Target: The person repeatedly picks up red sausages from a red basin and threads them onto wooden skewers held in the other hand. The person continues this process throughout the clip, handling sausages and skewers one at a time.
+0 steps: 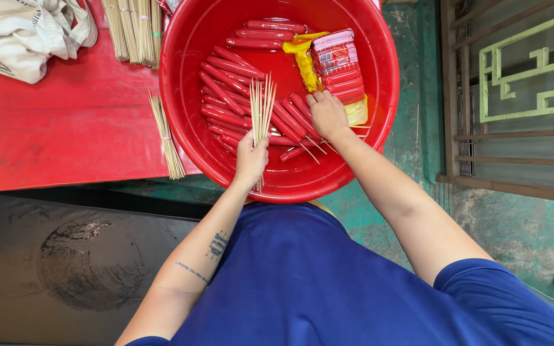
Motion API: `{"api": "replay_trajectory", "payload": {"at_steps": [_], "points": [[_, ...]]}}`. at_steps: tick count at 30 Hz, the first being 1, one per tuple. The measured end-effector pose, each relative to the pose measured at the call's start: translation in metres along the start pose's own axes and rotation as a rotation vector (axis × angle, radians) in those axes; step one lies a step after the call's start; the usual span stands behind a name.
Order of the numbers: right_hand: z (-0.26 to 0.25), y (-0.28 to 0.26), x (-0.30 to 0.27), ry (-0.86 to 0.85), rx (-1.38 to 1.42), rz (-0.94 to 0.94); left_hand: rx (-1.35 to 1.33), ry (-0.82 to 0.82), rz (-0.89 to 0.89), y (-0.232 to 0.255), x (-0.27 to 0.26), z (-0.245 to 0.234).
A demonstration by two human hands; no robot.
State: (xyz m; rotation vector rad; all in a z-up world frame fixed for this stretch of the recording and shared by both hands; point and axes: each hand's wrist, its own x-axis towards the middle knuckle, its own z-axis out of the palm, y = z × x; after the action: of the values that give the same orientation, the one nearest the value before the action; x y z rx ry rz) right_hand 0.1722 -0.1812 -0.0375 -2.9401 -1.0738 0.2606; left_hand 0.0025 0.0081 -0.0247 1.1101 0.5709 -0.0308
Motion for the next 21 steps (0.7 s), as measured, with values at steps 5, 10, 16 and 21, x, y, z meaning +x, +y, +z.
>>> {"api": "replay_trajectory", "payload": {"at_steps": [5,10,16,21], "points": [[0.001,0.001,-0.006,0.006,-0.115,-0.057,0.088,0.052,0.005,0.001,-0.001,0.002],[-0.007,-0.004,0.010,-0.099,-0.159,-0.036,0.065,0.127,0.015,-0.002,0.003,0.001],[-0.020,-0.006,0.072,-0.318,-0.075,0.207,-0.041,0.114,0.017,-0.005,0.013,-0.002],[-0.012,-0.006,0.130,-0.200,0.156,0.113,-0.026,0.153,0.047,0.001,0.019,0.001]]}}
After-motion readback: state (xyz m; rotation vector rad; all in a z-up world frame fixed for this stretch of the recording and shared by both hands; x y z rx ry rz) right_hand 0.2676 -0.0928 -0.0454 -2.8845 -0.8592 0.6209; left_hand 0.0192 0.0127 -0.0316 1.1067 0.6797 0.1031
